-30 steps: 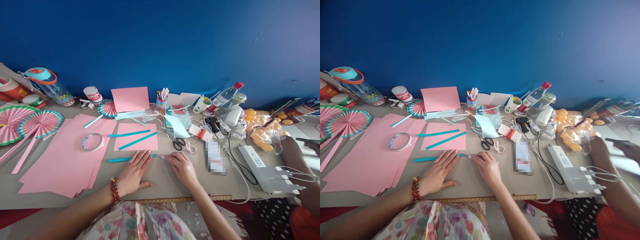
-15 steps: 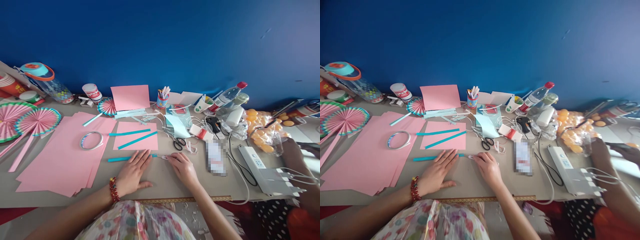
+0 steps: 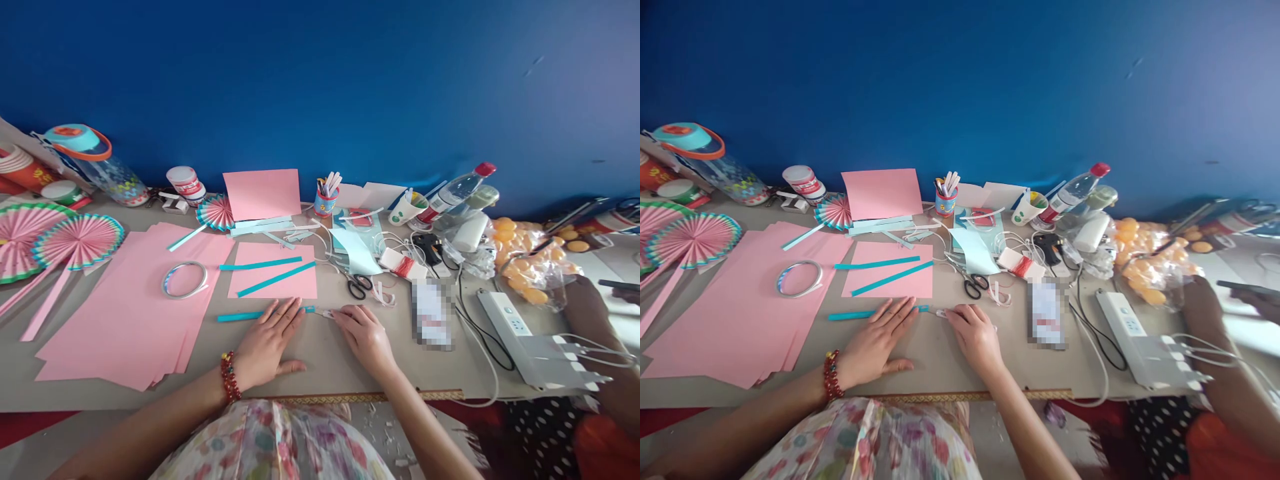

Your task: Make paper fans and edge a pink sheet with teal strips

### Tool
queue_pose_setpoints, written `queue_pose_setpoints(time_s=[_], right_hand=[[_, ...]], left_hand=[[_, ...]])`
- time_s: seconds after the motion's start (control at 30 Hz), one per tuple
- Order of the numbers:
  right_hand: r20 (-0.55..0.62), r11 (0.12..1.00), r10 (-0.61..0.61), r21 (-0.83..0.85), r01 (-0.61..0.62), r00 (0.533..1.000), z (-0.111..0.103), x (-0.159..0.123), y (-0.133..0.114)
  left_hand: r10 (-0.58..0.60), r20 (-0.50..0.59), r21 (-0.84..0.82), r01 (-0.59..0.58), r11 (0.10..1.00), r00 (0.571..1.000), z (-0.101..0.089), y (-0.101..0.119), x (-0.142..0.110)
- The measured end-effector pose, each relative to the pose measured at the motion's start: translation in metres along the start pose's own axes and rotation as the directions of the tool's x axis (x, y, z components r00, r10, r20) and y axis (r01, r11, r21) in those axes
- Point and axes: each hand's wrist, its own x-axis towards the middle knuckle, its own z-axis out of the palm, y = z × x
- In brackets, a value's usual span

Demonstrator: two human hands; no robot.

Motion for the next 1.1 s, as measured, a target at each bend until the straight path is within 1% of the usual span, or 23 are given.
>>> queue_pose_setpoints(time_s=[0.17,0.57,0.73,0.83,1.0,1.1], right_hand=[[0.011,1.0,0.001,0.01,-0.001,1.0,0.002,0.0,-0.002],[-0.007,1.0,0.012,0.001,-0.012,1.0,0.005,0.0,-0.012],[-0.006,1.0,0.006,-0.006,-0.006,1.0,0.011,0.002,-0.019],[-0.022,1.0,0.005,-0.011,-0.006,1.0,0.014,0.002,-0.022],[-0.027,1.0,0.014,-0.018,-0.014,1.0,0.013,0.002,-0.022],[-0.029,1.0,0.015,-0.016,-0.016,0.999,0.013,0.002,-0.022]], left_hand=[[0.001,-0.003,0.008,-0.001,1.0,1.0,0.002,0.0,-0.001],[0.004,-0.008,0.013,-0.004,1.0,1.0,0.004,-0.001,-0.001],[0.0,-0.017,0.016,0.0,1.0,1.0,0.004,0.0,-0.001],[-0.004,-0.025,0.011,0.005,1.0,1.0,0.001,0.001,0.0],[0.014,-0.011,-0.011,-0.014,1.0,1.0,-0.009,-0.01,-0.006],[0.025,0.003,0.001,-0.025,1.0,1.0,-0.011,-0.018,-0.012]])
